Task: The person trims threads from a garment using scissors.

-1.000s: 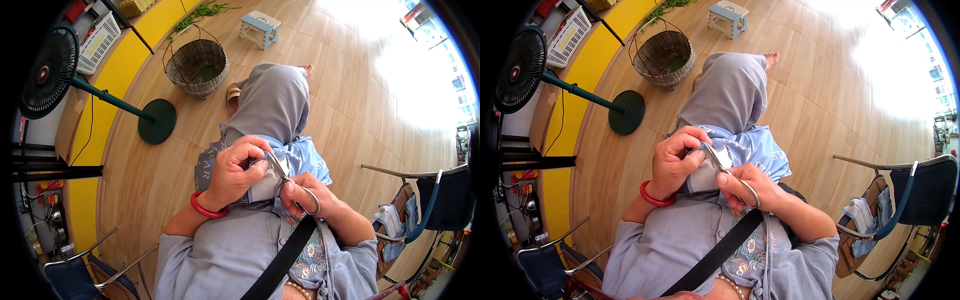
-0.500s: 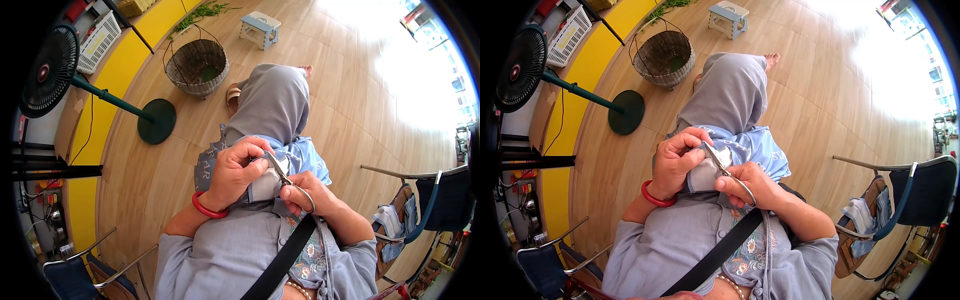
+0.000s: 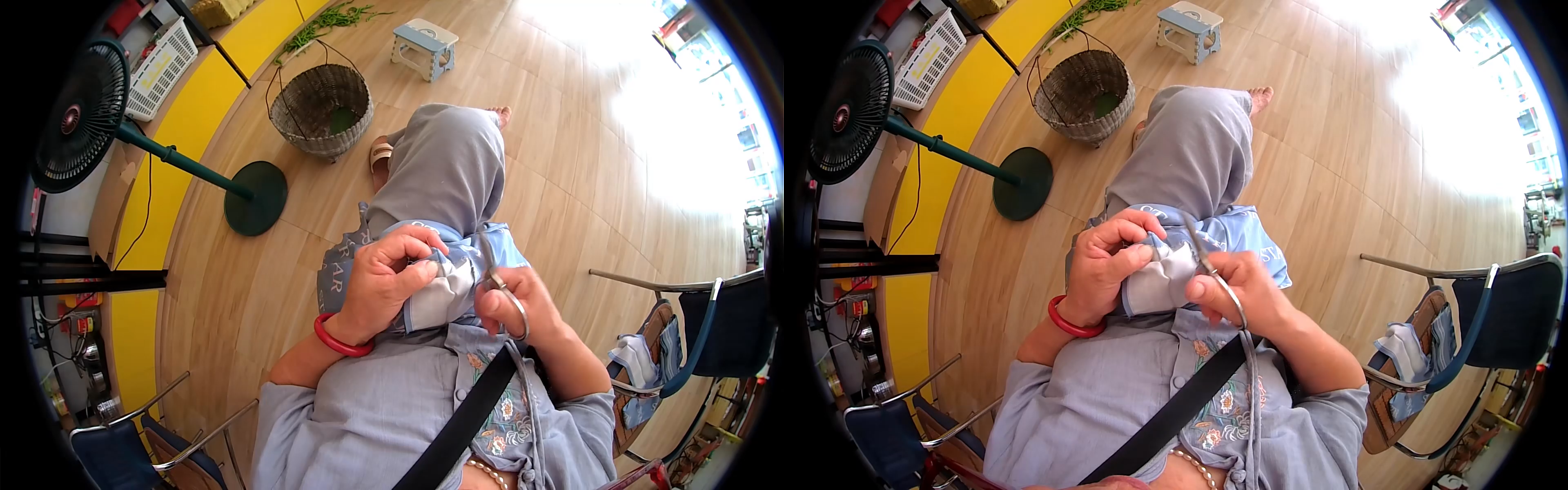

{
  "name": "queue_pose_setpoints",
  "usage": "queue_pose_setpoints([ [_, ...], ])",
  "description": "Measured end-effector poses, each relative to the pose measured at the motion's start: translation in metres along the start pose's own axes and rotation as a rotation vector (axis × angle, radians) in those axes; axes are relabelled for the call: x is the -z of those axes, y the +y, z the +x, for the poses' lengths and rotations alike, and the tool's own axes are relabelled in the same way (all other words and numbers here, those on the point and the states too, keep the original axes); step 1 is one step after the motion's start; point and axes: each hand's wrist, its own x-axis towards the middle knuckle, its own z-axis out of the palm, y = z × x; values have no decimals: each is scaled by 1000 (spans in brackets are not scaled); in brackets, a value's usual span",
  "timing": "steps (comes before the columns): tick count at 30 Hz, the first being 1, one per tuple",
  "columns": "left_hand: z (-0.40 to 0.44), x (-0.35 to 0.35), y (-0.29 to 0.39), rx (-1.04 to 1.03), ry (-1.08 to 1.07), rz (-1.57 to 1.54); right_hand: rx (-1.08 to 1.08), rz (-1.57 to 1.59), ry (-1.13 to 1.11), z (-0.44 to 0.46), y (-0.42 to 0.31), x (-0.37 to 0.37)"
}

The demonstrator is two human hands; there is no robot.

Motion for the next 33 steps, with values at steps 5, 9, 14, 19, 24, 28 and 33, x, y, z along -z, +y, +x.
queue_pose_setpoints([
  [5, -1, -3, 7, 6, -37, 21, 405, -450, 247, 20, -20, 10],
  [9, -1, -4, 6, -68, -44, 147, 291, -271, 88, 40, -13, 10],
  [14, -1, -3, 10, -153, -39, 318, 141, -311, 78, 42, -9, 7],
  [19, 2, -3, 7, -224, -58, 372, 63, -144, 55, 42, -7, 5],
  [24, 1, -3, 8, -147, -61, 283, -12, 21, 82, 43, -6, 2],
  [28, 2, -1, 4, -122, -46, 209, -69, 226, 104, 45, -9, -3],
  [33, 1, -4, 7, -35, -42, 99, -79, 234, 107, 45, -3, 0],
])
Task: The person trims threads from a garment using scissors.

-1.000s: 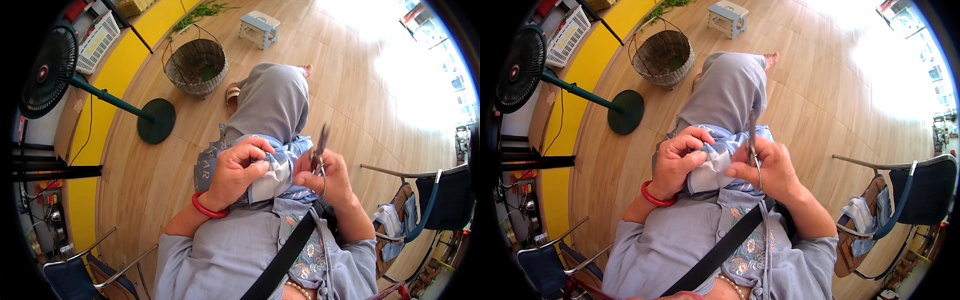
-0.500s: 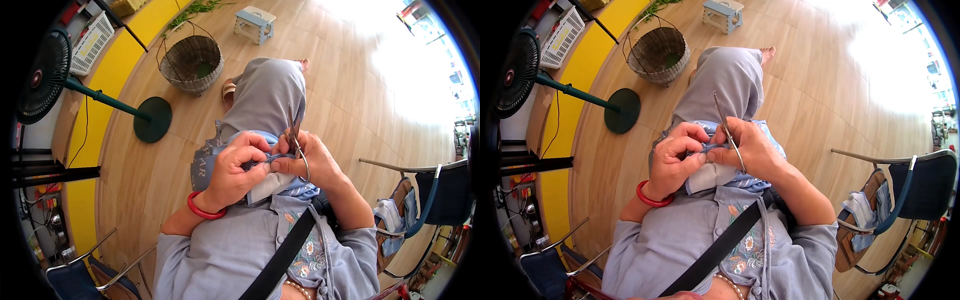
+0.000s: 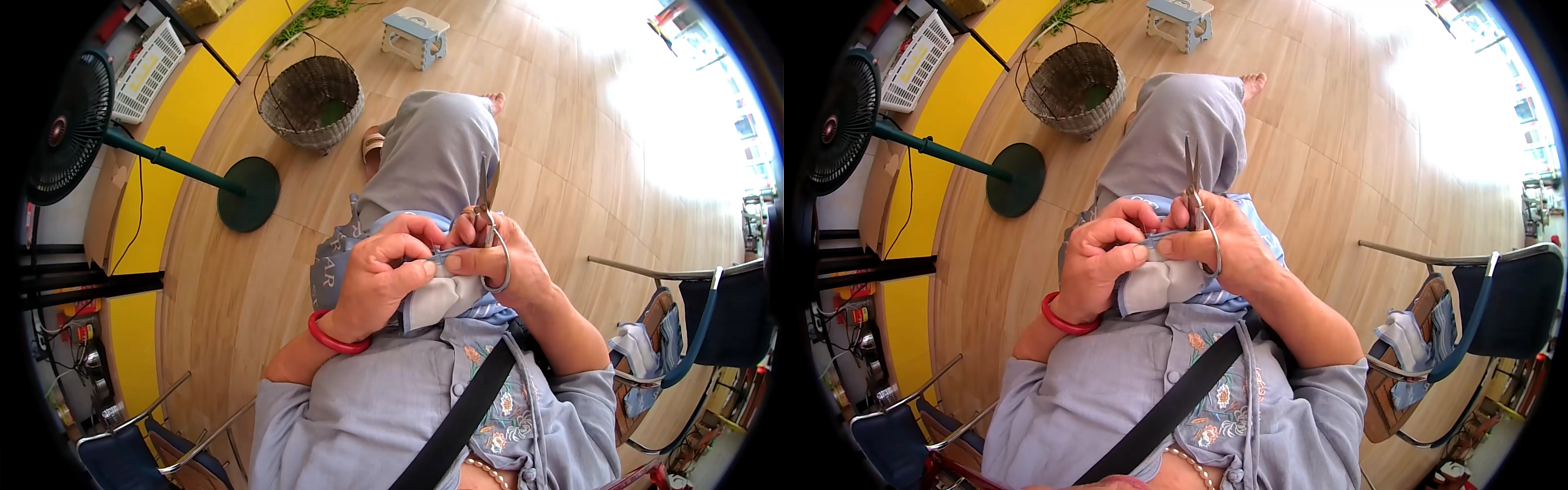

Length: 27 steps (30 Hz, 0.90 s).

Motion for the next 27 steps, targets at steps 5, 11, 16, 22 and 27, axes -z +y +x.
queue_pose_setpoints([
  [5, 1, 1, -6, -10, -31, -104, 2, 30, 18, 1, 3, 3],
  [11, -1, 1, -7, 93, -19, -282, -6, -7, 81, 5, 10, 1],
  [16, -1, 2, -10, 157, -43, -390, -51, -8, 91, 4, 6, 0],
  [22, -2, 6, -9, 158, -14, -421, 42, -446, 185, -5, 2, 7],
  [27, -3, 6, -8, 89, -12, -250, 531, -617, 343, -26, -4, 19],
])
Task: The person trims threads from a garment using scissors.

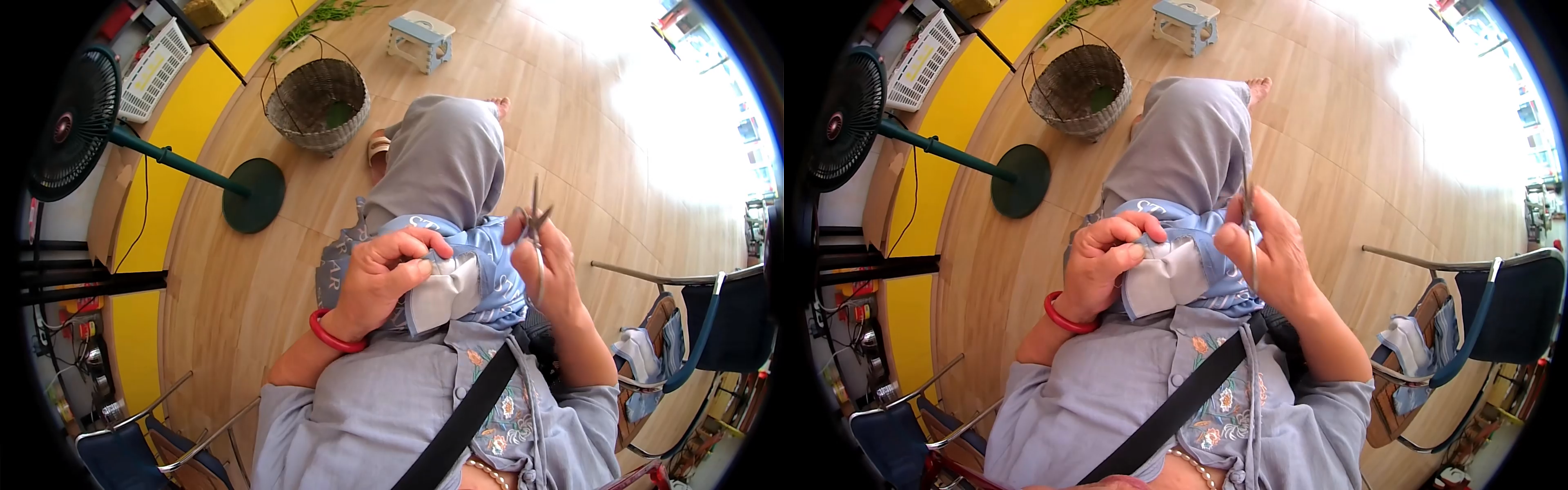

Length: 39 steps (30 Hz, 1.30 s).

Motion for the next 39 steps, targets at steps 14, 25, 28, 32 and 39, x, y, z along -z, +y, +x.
queue_pose_setpoints([
  [14, -1, -5, 1, -113, 8, 173, -596, 509, -810, -26, -21, -2],
  [25, -2, -2, 2, -157, -15, 274, -636, 479, -812, -29, -19, -6],
  [28, -3, -2, 4, -159, -22, 323, -651, 481, -791, -29, -20, -8],
  [32, -2, -2, 4, -176, -31, 337, -600, 402, -781, -29, -19, -9],
  [39, -2, -4, -3, -106, 7, 140, -523, 317, -746, -27, -19, -7],
])
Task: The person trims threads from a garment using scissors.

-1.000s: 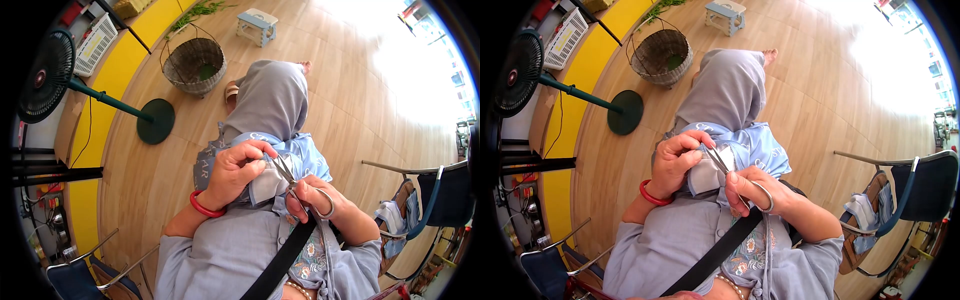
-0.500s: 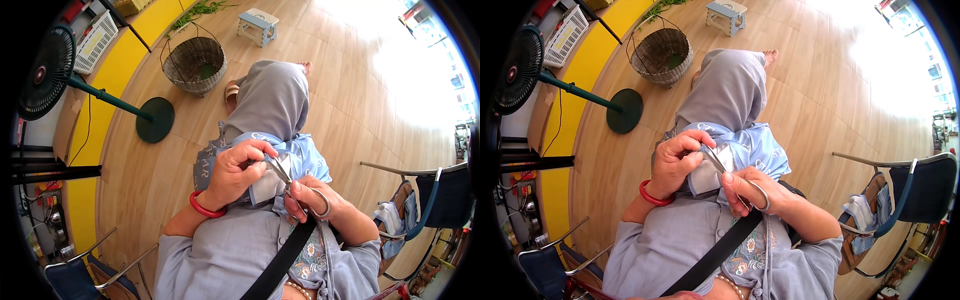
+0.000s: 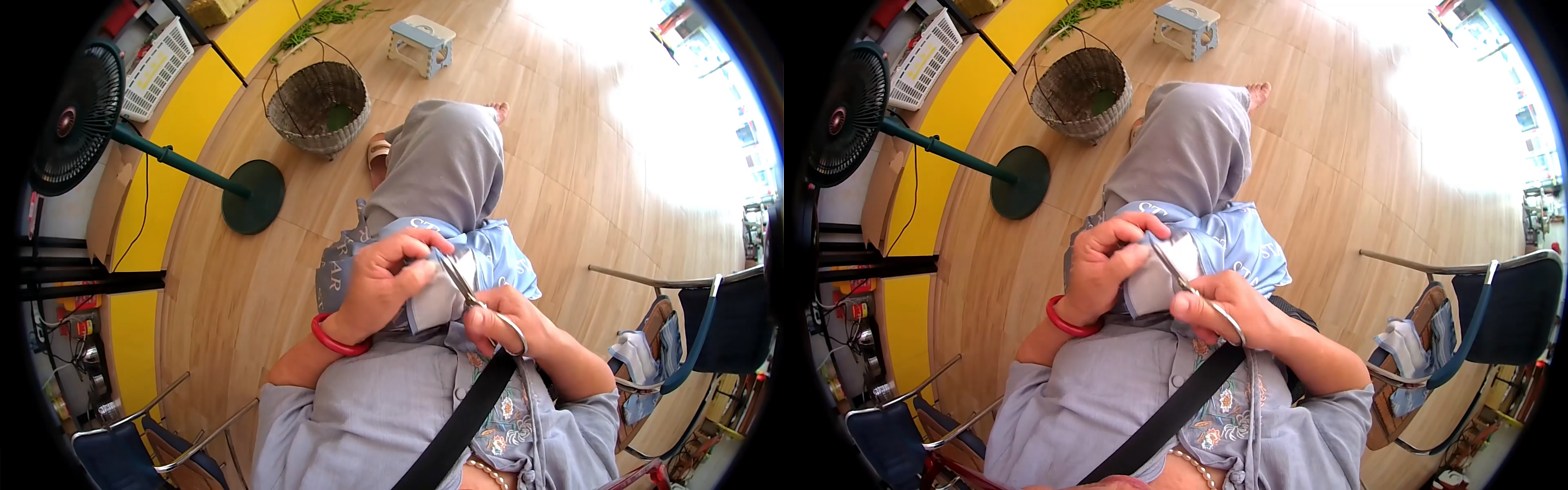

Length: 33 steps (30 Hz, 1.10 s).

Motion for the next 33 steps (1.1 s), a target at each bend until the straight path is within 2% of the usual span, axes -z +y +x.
queue_pose_setpoints([
  [1, 2, 1, 2, -10, 35, -76, 1, -2, -1, -3, -1, 1],
  [3, 3, 7, 2, 31, 29, -104, 237, -284, 189, -7, -5, 2],
  [5, 4, 8, 3, 40, 6, -144, 385, -349, 399, -5, 1, 4],
  [7, 3, 6, 6, 28, 10, -107, 712, -482, 593, 7, -4, 5],
  [9, 4, 5, 12, 17, 20, -70, 719, -584, 609, 7, -15, 0],
  [11, 7, 6, 21, -165, -75, 264, 725, -683, 626, 12, -19, -6],
  [13, 6, -1, 32, -170, -86, 343, 660, -814, 714, 21, -18, -13],
  [15, 6, -5, 37, -178, -96, 422, 670, -815, 741, 27, -18, -14],
  [19, 7, -6, 40, -236, -159, 478, 609, -635, 796, 33, -8, -5],
  [22, 9, 0, 41, -221, -152, 498, 437, 48, 641, 31, -8, 6],
  [23, 9, 1, 38, -162, -122, 410, 436, 48, 642, 31, -8, 9],
  [25, 9, 3, 31, -100, -93, 321, 277, 167, 558, 29, -6, 15],
  [27, 9, 3, 26, -57, -73, 133, 290, 181, 560, 31, -3, 17],
  [31, 9, 3, 25, -6, -43, 111, 288, 289, 511, 35, 0, 19],
  [33, 8, 2, 28, -54, -55, 241, 293, 368, 489, 36, 1, 19],
])
